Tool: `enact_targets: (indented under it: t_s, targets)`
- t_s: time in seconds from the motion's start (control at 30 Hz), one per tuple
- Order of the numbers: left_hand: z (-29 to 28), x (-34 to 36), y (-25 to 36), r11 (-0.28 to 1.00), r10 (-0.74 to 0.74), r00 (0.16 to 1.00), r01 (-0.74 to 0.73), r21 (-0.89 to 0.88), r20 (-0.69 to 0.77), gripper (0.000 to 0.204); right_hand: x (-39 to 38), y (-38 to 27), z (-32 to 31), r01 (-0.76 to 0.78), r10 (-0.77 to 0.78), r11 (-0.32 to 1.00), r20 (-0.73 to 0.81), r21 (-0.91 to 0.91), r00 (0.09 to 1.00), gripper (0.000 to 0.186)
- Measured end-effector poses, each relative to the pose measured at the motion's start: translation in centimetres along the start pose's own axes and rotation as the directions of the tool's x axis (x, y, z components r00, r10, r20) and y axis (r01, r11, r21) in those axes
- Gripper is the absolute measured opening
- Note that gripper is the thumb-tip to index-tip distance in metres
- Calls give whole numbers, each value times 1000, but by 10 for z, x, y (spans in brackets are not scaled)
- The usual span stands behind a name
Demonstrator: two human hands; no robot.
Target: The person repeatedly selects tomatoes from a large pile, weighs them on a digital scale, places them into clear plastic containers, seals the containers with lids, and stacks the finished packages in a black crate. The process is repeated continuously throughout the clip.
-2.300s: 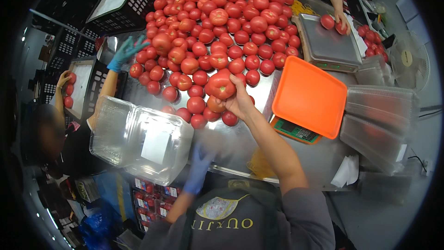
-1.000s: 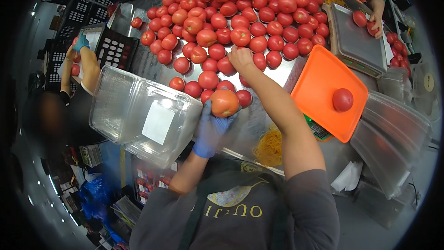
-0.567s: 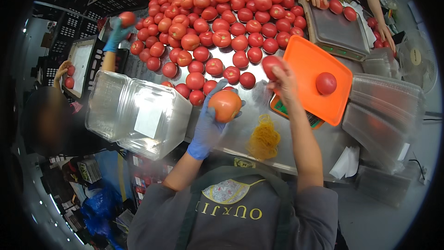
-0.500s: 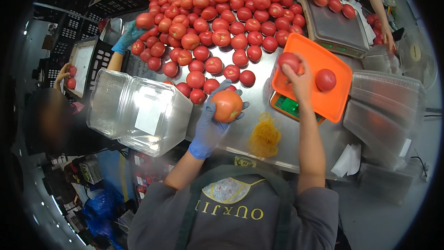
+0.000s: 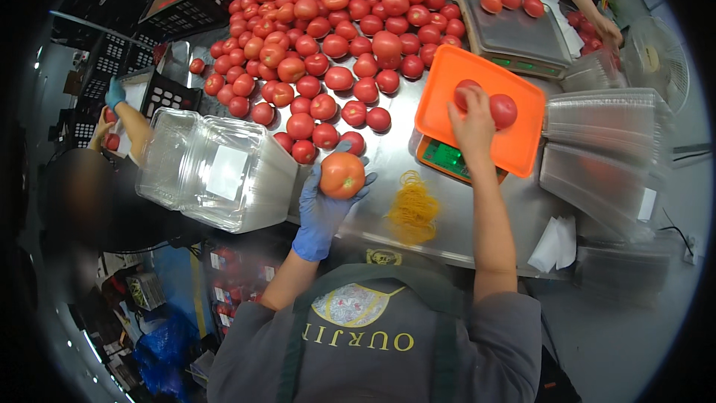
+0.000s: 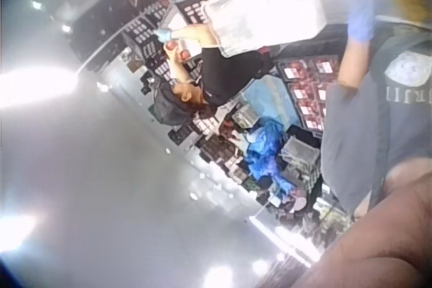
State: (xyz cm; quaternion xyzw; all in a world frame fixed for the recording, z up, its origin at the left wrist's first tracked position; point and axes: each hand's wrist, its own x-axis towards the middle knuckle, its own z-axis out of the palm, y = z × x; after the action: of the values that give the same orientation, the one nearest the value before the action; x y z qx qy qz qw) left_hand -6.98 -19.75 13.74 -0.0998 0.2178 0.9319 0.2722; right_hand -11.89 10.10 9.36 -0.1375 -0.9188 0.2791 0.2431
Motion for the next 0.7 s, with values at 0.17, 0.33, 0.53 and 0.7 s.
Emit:
enact_targets:
  t_s: [0.17,0.33,0.53,0.7]
  targets:
    - [-41,-2,-18,861,156,964,-25,507,-217,60,-35,-55,31,-85,-17,957,346,278,938,21]
    - [-140,14,-48,76,486,865,-184,980,125,62,-51,-60,134,70,-59,998,524,-1,849,59]
    - [-166,16,-48,-247,390,892,-138,959,229,79,-55,-30,174,160,-76,978,489,-132,869,68]
    - [-163,12,-43,-320,379,891,-128,939,251,81,-56,-37,156,183,-92,979,600,-91,795,65]
